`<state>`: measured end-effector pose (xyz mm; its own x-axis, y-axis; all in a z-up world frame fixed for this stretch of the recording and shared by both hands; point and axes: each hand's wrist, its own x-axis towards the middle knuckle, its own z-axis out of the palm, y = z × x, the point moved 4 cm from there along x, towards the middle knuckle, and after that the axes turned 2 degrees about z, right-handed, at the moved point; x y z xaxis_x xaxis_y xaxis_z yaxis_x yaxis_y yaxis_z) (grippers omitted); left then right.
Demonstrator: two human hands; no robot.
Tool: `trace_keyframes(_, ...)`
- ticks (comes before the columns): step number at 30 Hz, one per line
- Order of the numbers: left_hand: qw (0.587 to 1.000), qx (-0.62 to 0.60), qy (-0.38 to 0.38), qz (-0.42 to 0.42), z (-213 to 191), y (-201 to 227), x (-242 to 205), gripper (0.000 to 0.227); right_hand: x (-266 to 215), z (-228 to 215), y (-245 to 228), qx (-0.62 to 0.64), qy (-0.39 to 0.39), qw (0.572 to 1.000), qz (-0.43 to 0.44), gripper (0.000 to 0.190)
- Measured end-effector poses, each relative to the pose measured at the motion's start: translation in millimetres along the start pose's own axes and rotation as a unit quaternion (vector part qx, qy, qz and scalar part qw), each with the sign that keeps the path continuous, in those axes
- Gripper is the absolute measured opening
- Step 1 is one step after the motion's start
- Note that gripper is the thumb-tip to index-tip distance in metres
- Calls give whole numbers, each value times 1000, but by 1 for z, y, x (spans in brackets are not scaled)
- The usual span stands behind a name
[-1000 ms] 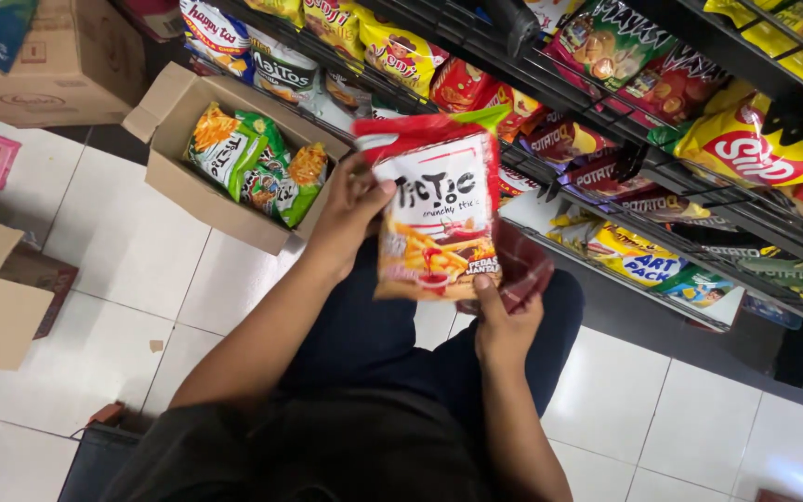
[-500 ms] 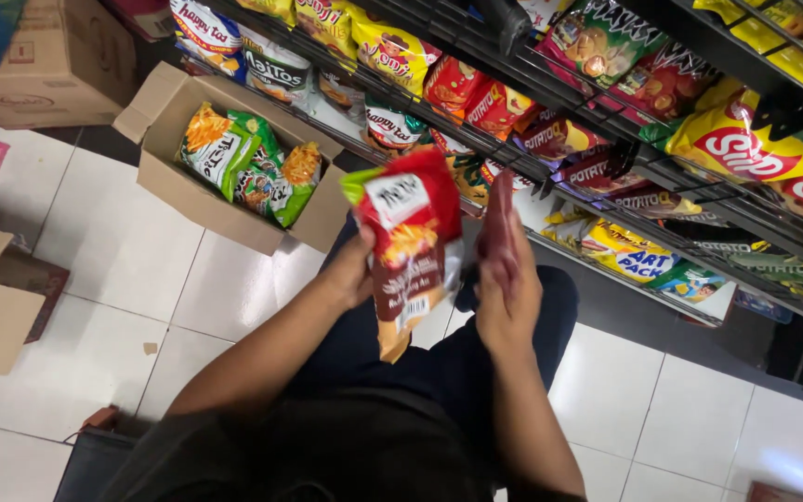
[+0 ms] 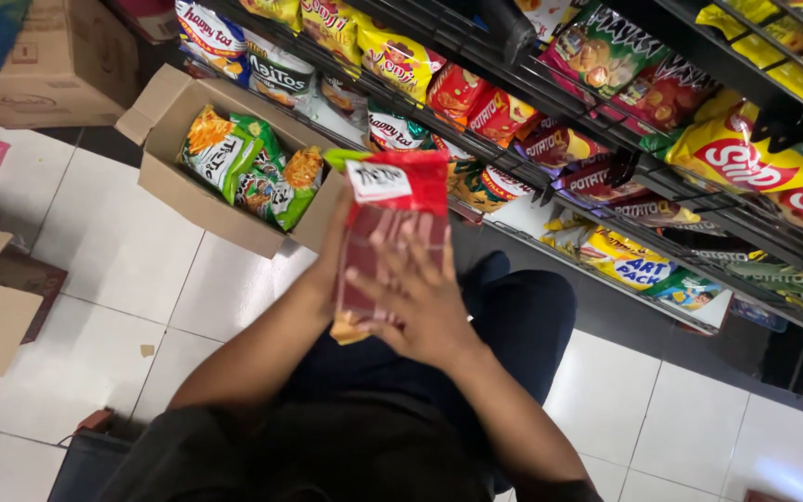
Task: Scanning snack bags with a handheld scanner and stocking them on grocery store shelves.
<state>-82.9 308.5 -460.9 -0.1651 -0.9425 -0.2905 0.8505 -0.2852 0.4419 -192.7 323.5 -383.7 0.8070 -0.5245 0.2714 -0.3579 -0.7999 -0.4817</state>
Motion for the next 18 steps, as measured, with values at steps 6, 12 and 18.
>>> trace_keyframes(6, 1000, 8, 25, 17, -15, 15, 1, 86, -41, 56, 9, -116, -25, 980, -158, 76)
trace_keyframes(12, 998, 17, 53, 35, -30, 33, -4, 86, -35, 98, 42, -5, 20, 997, 76, 64)
trace_keyframes(18, 994, 24, 91, 54, -48, 51, -11, 86, -36, 84, 94, 406, 91, 895, 163, 79)
